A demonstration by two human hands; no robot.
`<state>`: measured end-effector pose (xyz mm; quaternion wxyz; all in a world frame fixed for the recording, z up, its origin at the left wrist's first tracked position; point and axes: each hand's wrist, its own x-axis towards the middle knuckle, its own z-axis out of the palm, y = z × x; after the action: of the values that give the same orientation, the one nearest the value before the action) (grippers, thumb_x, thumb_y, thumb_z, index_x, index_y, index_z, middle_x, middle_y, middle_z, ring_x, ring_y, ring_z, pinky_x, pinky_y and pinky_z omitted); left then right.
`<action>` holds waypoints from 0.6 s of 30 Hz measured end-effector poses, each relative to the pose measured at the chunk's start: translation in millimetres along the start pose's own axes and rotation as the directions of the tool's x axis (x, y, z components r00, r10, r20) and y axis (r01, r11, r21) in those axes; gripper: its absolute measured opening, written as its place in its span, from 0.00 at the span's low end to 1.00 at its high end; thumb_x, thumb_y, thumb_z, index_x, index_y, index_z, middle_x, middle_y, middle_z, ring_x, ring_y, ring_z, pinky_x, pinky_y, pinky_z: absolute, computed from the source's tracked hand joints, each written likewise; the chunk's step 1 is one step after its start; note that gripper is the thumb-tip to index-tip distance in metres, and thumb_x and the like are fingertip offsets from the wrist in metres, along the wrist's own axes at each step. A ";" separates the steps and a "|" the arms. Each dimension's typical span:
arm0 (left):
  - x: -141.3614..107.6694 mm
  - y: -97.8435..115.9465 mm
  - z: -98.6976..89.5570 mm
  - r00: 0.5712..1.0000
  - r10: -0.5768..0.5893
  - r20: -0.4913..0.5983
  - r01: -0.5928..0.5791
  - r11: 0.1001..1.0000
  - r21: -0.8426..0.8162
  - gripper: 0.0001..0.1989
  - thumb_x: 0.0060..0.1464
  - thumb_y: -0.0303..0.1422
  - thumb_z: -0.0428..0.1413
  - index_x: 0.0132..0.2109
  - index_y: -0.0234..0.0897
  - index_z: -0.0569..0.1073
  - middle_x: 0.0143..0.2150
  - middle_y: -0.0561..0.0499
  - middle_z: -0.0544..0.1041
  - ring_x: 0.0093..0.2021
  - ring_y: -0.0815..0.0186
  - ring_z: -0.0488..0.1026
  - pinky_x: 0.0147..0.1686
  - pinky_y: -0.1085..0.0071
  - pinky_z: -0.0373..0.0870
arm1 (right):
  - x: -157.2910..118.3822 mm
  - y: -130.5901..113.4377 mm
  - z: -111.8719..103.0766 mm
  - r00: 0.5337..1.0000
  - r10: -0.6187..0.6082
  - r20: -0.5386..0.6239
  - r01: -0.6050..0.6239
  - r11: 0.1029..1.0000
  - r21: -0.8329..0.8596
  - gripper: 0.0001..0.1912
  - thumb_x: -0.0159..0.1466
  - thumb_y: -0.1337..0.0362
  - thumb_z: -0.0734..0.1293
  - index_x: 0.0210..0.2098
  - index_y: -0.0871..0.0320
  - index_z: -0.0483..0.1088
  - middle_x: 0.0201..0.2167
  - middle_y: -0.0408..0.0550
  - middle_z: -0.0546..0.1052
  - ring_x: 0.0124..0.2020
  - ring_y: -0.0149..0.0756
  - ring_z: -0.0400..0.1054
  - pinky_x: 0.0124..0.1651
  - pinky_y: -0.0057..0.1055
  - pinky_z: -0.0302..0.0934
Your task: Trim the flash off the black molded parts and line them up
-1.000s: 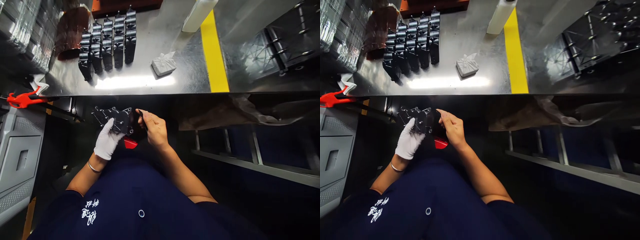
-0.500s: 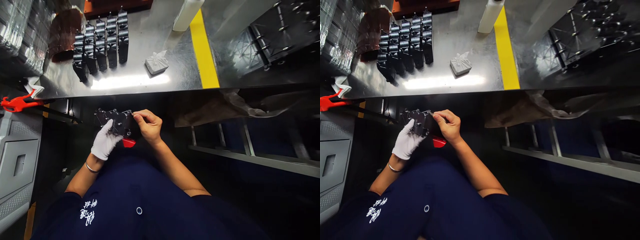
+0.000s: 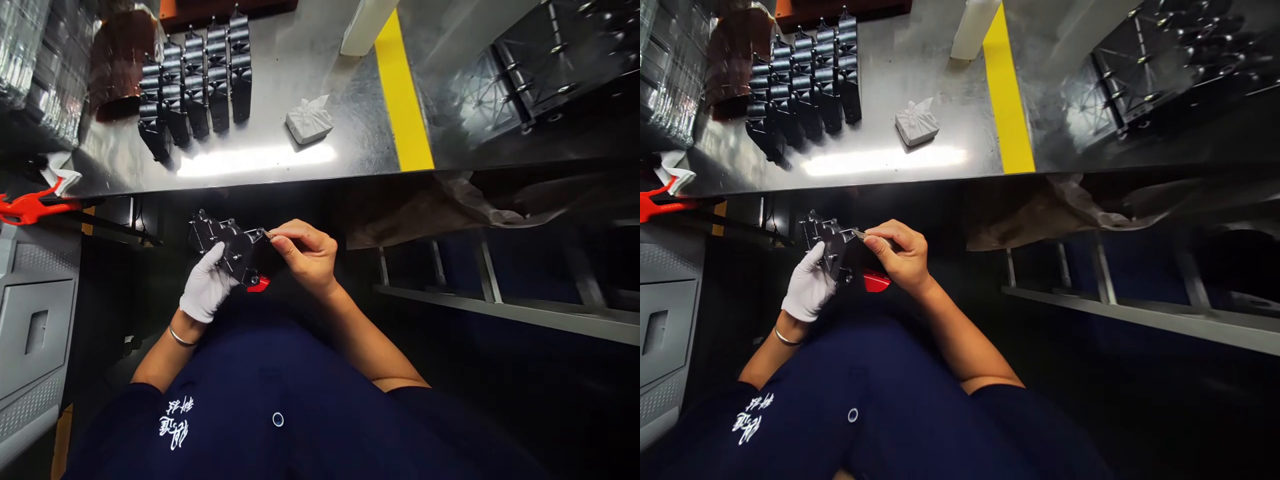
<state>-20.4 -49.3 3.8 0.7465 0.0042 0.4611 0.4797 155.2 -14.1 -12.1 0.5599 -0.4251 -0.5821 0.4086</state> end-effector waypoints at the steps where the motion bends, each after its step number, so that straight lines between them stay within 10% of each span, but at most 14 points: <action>1: 0.2 -0.7 -0.1 1.000 -0.001 0.001 0.001 1.000 -0.002 0.15 0.63 0.30 0.49 0.52 0.40 0.75 0.50 0.51 0.81 0.61 0.65 0.70 0.57 0.68 0.73 | 0.3 0.4 0.1 1.000 0.000 0.006 0.000 1.000 -0.008 0.12 0.60 0.52 0.71 0.28 0.54 0.77 0.27 0.47 0.79 0.28 0.34 0.71 0.32 0.34 0.65; 8: -12.3 -3.6 -4.2 0.993 0.027 0.118 -0.045 0.988 0.146 0.19 0.48 0.34 0.63 0.48 0.36 0.77 0.47 0.47 0.82 0.58 0.55 0.73 0.57 0.63 0.73 | 4.4 13.5 -1.0 0.996 0.089 0.032 -0.085 0.991 -0.104 0.18 0.60 0.46 0.69 0.28 0.55 0.76 0.27 0.47 0.79 0.29 0.35 0.71 0.35 0.35 0.66; 12: -22.1 5.4 -8.2 0.958 0.098 0.268 -0.180 0.936 0.304 0.28 0.40 0.34 0.68 0.52 0.37 0.76 0.47 0.45 0.82 0.54 0.48 0.76 0.54 0.56 0.74 | 5.4 6.6 -14.6 0.959 0.082 0.271 -0.049 0.991 -0.124 0.24 0.68 0.47 0.60 0.28 0.58 0.74 0.20 0.45 0.74 0.21 0.29 0.66 0.27 0.29 0.61; 18: -19.6 19.9 -15.1 0.936 0.144 0.323 -0.279 0.861 0.425 0.30 0.40 0.36 0.68 0.54 0.42 0.77 0.52 0.46 0.80 0.56 0.48 0.74 0.55 0.59 0.73 | 12.2 -15.4 -30.2 0.663 -0.237 0.710 0.340 0.940 -0.003 0.29 0.61 0.37 0.62 0.27 0.58 0.71 0.18 0.44 0.70 0.20 0.28 0.61 0.25 0.28 0.54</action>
<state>-47.2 -59.2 17.5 0.7234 0.3014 0.4487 0.4295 184.6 -7.1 7.4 0.3246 -0.1774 -0.8366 0.4040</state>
